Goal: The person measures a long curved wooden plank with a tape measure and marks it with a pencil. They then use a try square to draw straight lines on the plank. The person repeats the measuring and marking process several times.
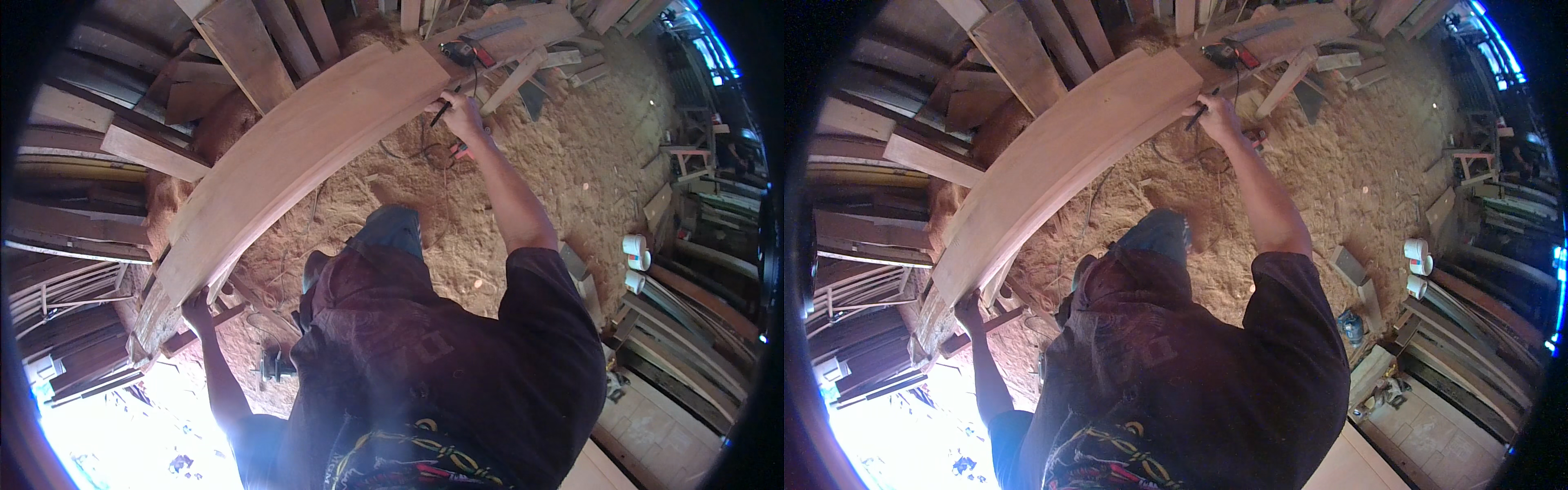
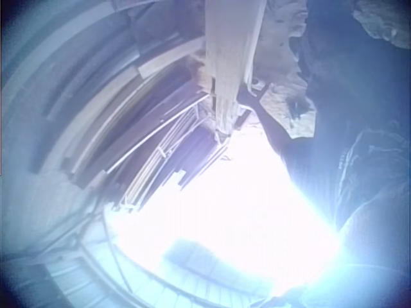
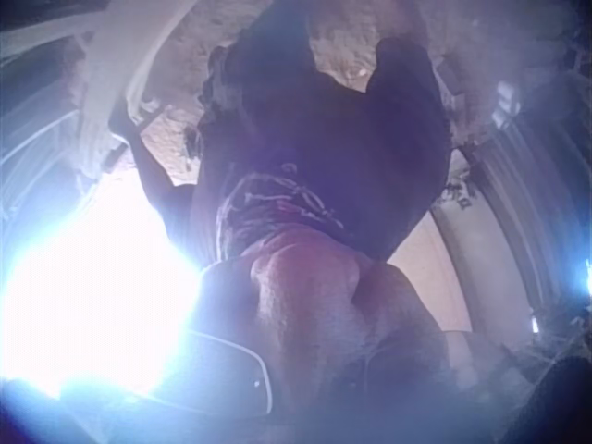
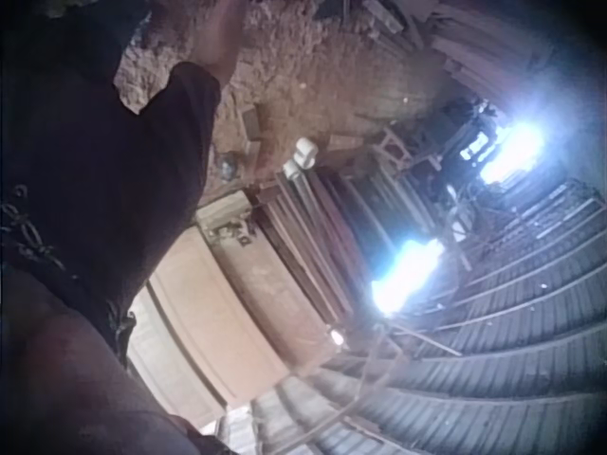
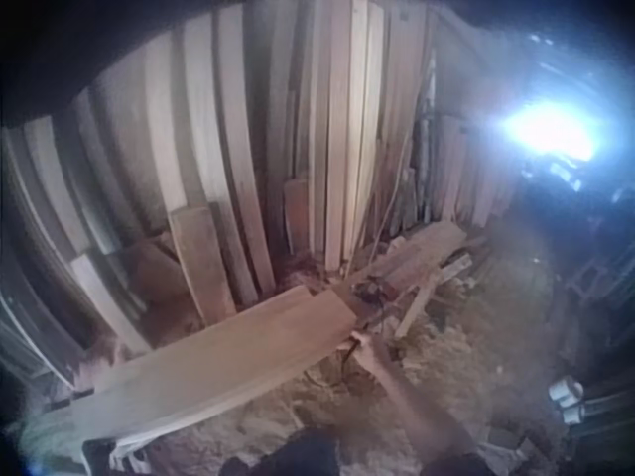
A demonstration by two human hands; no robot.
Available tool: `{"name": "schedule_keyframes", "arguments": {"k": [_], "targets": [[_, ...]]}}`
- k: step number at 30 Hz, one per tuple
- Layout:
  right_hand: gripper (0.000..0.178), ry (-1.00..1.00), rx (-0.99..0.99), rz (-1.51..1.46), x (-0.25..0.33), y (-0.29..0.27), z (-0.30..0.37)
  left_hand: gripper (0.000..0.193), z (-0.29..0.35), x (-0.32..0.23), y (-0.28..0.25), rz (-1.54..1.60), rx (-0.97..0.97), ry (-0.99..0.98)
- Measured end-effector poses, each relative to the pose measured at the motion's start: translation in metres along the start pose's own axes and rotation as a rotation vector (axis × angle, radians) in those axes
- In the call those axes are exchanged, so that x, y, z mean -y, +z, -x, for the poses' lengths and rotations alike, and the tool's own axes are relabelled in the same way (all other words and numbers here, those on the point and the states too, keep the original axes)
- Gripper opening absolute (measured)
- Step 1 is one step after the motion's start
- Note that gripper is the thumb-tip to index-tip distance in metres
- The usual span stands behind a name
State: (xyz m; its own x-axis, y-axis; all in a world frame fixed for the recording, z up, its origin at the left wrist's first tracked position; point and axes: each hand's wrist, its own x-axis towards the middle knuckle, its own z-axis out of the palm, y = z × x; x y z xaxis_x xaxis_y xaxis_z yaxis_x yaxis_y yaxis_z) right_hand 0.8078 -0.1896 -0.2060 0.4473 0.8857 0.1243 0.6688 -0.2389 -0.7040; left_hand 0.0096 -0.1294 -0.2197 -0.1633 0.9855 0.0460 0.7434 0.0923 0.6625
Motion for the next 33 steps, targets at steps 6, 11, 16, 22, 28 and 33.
{"name": "schedule_keyframes", "arguments": {"k": [6,11,16,22,28,33], "targets": [[0.03,-0.027,-0.003,-0.064,0.008,-0.004,-0.001,0.052,0.003,0.004,0.002,0.129,0.014,-0.112],[0.026,-0.011,0.003,-0.026,0.009,-0.006,0.0,0.048,0.005,-0.001,0.002,0.031,0.013,-0.016],[0.035,-0.073,-0.036,-0.017,0.008,-0.006,0.0,0.043,0.001,0.007,0.003,0.054,0.015,-0.13],[0.03,-0.058,0.042,0.045,0.023,-0.027,-0.007,0.034,-0.005,0.009,-0.017,-0.009,0.108,-0.121],[0.032,-0.144,0.036,0.166,0.04,-0.051,-0.012,0.028,-0.001,-0.014,-0.046,0.136,0.054,0.026],[0.027,-0.141,0.062,0.197,0.052,-0.06,-0.01,0.034,-0.006,-0.029,-0.051,0.017,0.075,-0.007]]}}
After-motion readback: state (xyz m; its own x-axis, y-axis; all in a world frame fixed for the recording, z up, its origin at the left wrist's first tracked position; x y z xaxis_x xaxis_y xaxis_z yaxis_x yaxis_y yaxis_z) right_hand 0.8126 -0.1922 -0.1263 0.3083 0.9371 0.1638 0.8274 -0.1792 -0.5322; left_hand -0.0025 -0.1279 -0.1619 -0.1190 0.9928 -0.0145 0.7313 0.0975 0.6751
